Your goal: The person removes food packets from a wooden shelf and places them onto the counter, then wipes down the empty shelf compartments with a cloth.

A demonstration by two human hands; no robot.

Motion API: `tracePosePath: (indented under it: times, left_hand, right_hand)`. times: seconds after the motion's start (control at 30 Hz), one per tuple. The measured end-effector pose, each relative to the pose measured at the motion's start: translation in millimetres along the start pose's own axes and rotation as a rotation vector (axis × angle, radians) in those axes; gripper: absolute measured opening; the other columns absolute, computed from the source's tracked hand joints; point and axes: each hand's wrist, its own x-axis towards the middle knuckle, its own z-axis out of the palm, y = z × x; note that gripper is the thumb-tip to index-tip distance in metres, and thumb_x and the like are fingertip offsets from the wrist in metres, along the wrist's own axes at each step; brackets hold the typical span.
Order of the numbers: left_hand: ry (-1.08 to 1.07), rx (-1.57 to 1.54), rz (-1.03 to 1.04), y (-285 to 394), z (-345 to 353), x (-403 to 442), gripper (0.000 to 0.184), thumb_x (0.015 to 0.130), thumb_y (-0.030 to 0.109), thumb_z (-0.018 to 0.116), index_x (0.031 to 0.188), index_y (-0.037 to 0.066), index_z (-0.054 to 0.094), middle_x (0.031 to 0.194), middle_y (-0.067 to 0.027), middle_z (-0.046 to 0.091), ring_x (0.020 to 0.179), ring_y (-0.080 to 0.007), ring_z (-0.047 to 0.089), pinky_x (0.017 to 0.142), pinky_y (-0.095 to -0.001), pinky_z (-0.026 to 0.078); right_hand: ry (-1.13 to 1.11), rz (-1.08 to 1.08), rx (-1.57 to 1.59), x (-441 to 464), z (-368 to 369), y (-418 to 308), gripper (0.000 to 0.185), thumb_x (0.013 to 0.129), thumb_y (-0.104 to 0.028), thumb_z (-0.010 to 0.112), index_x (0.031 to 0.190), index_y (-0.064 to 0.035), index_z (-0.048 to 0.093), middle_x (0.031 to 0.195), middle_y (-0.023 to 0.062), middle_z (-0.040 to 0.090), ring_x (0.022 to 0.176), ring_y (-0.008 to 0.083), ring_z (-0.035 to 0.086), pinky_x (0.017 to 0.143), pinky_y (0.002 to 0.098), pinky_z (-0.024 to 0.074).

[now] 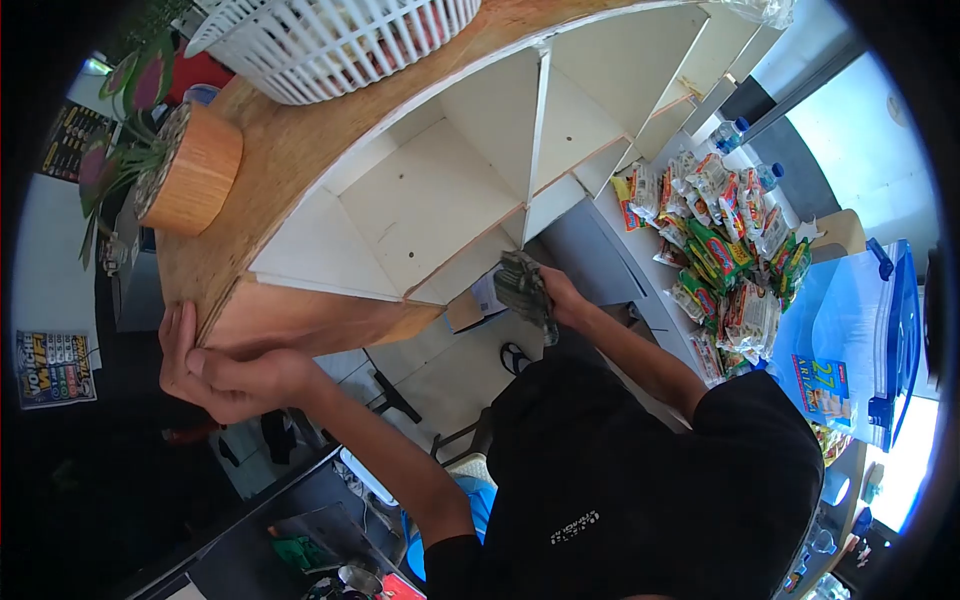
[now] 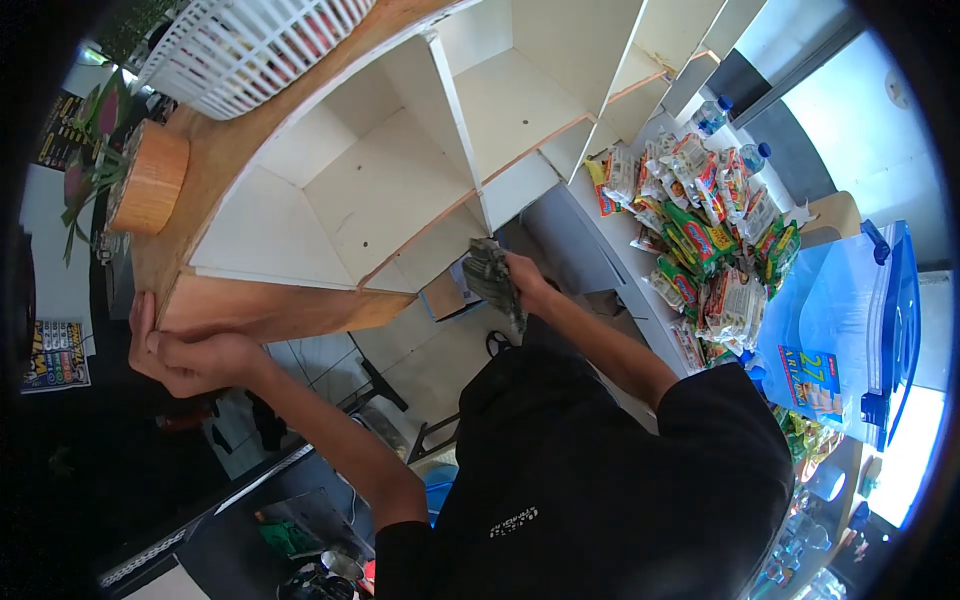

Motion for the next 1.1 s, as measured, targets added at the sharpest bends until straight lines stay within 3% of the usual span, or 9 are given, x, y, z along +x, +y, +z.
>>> tracePosePath:
  times: [0.03,0.23,0.33,0.47,0.57,0.67,0.87,0.97,1.1]
  left_hand:
    - [0.0,-0.009,0.007,-0.9,0.3,0.1,0.041,0.099,0.023,0.036,0.093,-0.006,0.065,0.098,-0.0166,0.056,0.102,-0.0308,0.06,0.09,-0.0458,0.05]
    - [-0.004,-0.02,0.05,0.3,0.9,1.1,0.039,0.099,0.019,0.036,0.093,-0.006,0.066,0.097,-0.016,0.054,0.098,-0.0303,0.061,0.086,-0.0453,0.049]
    - [-0.015,0.006,0.076,1.4,-0.3,2.2,0.039,0.099,0.019,0.036,0.093,-0.006,0.066,0.096,-0.0151,0.054,0.097,-0.0299,0.061,0.085,-0.0451,0.049]
    - [-0.02,0.011,0.101,-2.2,-0.7,2.3,0.041,0.1,0.019,0.035,0.093,-0.005,0.067,0.097,-0.0145,0.054,0.097,-0.0296,0.061,0.086,-0.0446,0.049]
    - [-0.014,0.022,0.107,-3.3,-1.3,2.1,0.041,0.1,0.019,0.035,0.092,-0.005,0.067,0.096,-0.0141,0.054,0.097,-0.0293,0.061,0.086,-0.0445,0.049]
    - [-0.005,0.027,0.105,-1.4,0.6,3.0,0.041,0.1,0.02,0.035,0.091,-0.004,0.067,0.095,-0.0137,0.053,0.096,-0.0291,0.062,0.086,-0.0447,0.05]
    - [-0.005,-0.017,0.111,-5.9,1.2,2.1,0.04,0.101,0.02,0.035,0.093,-0.004,0.067,0.098,-0.0149,0.055,0.097,-0.0279,0.061,0.088,-0.0429,0.049]
    - [-0.004,-0.014,0.096,-4.8,0.5,1.0,0.039,0.101,0.02,0.036,0.093,-0.004,0.066,0.099,-0.0156,0.056,0.098,-0.0274,0.061,0.088,-0.0416,0.049]
    - [0.003,0.003,0.081,-0.8,1.2,2.3,0.04,0.1,0.02,0.036,0.09,-0.004,0.067,0.092,-0.0133,0.053,0.097,-0.0289,0.061,0.089,-0.0459,0.049]
  right_hand:
    - [-0.053,0.068,0.178,-1.3,10.0,2.3,0.033,0.101,-0.018,0.035,0.109,0.0013,0.061,0.098,0.0067,0.068,0.085,0.0185,0.065,0.076,0.0344,0.0523]
    - [0.187,-0.899,-1.029,53.8,67.5,-8.9,0.026,0.092,-0.013,0.048,0.111,-0.0004,0.061,0.108,0.0167,0.065,0.105,0.0299,0.06,0.091,0.0414,0.0478]
    - [0.173,-0.99,-1.554,102.6,78.4,6.8,0.034,0.087,-0.014,0.054,0.119,-0.0027,0.058,0.119,0.0194,0.06,0.117,0.0381,0.051,0.098,0.0486,0.0434]
    - [0.171,-0.86,-1.777,117.0,93.8,32.9,0.049,0.092,-0.027,0.05,0.137,-0.0088,0.048,0.144,0.0154,0.044,0.139,0.0376,0.03,0.116,0.0536,0.022]
    - [-0.194,-0.77,-2.116,84.3,103.1,27.7,0.051,0.096,-0.033,0.045,0.143,-0.0147,0.043,0.148,0.0101,0.041,0.142,0.0347,0.026,0.119,0.0509,0.0171]
    - [-0.321,-1.244,-1.874,79.3,68.0,39.5,0.05,0.098,-0.037,0.042,0.146,-0.0201,0.04,0.15,0.0065,0.039,0.143,0.0325,0.025,0.119,0.0498,0.0178]
    - [-0.1,-1.069,-1.85,84.1,29.0,16.3,0.051,0.1,-0.042,0.04,0.146,-0.0212,0.041,0.152,0.0096,0.036,0.143,0.0323,0.025,0.118,0.0486,0.0196]
    - [0.017,-0.711,-1.891,105.0,62.9,12.6,0.053,0.099,-0.047,0.038,0.144,-0.0194,0.044,0.151,0.013,0.036,0.143,0.0336,0.025,0.118,0.0492,0.0185]
    - [-0.16,-0.707,-1.812,123.8,97.0,17.2,0.065,0.094,-0.059,0.041,0.143,-0.0167,0.045,0.15,0.0167,0.036,0.143,0.0366,0.024,0.118,0.0503,0.0149]
